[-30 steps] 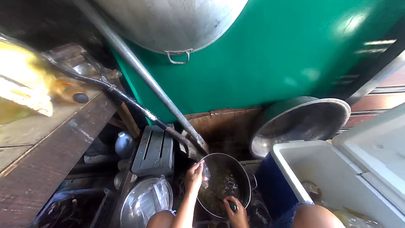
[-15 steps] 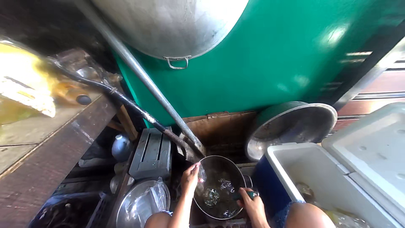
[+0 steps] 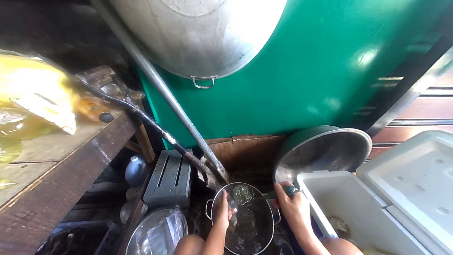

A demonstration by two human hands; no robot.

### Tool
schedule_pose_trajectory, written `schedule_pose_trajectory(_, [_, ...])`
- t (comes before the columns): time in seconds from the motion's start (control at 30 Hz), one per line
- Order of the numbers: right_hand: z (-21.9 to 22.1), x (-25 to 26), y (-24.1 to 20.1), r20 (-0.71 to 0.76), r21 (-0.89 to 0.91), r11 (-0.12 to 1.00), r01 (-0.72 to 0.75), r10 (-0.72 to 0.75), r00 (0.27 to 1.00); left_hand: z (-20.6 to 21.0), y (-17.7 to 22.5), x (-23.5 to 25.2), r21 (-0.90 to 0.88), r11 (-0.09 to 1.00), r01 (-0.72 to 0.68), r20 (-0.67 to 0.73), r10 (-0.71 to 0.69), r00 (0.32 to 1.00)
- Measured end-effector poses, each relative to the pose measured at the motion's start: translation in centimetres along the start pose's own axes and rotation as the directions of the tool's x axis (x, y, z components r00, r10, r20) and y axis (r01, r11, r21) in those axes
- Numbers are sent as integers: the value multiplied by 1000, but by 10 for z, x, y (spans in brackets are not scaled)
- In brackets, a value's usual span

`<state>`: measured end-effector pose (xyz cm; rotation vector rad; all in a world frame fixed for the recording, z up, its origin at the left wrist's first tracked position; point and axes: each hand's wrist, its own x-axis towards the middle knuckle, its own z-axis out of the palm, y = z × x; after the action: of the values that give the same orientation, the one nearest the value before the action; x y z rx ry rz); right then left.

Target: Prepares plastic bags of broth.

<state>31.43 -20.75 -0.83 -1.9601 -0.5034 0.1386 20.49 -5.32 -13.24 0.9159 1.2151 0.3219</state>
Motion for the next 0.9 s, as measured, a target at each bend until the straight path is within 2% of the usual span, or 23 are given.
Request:
schedule_pose_trajectory(0.07, [8, -7, -2, -2, -76, 988, 136, -137, 991, 5, 3, -5, -75, 997, -1, 62, 5, 998])
schedule_pose_trajectory(0.13, [19, -23, 0, 26, -167, 932, 323, -323, 946, 10, 6, -11, -142, 990, 2, 71, 8, 997])
schedule_pose_trajectory(0.27, [34, -71, 20, 170, -183, 754, 631, -608, 775, 13, 7, -11, -280, 959, 47, 54, -34, 998])
schedule_pose_trajectory(0.33, [37, -81, 42, 213, -151, 673, 725, -694, 688, 12, 7, -5, -336, 938, 84, 41, -75, 996])
schedule_pose_trajectory(0.37, [37, -80, 53, 223, -140, 660, 738, -705, 673, 11, 7, -1, -344, 934, 97, 41, -88, 995])
schedule_pose_trajectory(0.57, [56, -56, 129, 318, -185, 717, 672, -603, 731, -1, -3, 11, -164, 986, 20, 1, -20, 1000])
schedule_pose_trajectory(0.73, [76, -63, 174, 524, -248, 848, 468, -289, 801, -14, -3, 12, -34, 999, -20, -6, 19, 1000])
schedule_pose_trajectory(0.8, [83, -69, 185, 473, -254, 890, 378, -227, 851, -20, -2, 10, 10, 999, -33, 27, 32, 999])
schedule_pose_trajectory(0.9, [90, -68, 193, 286, -194, 969, 151, -91, 954, -30, -2, 10, 74, 997, -34, 61, 30, 998])
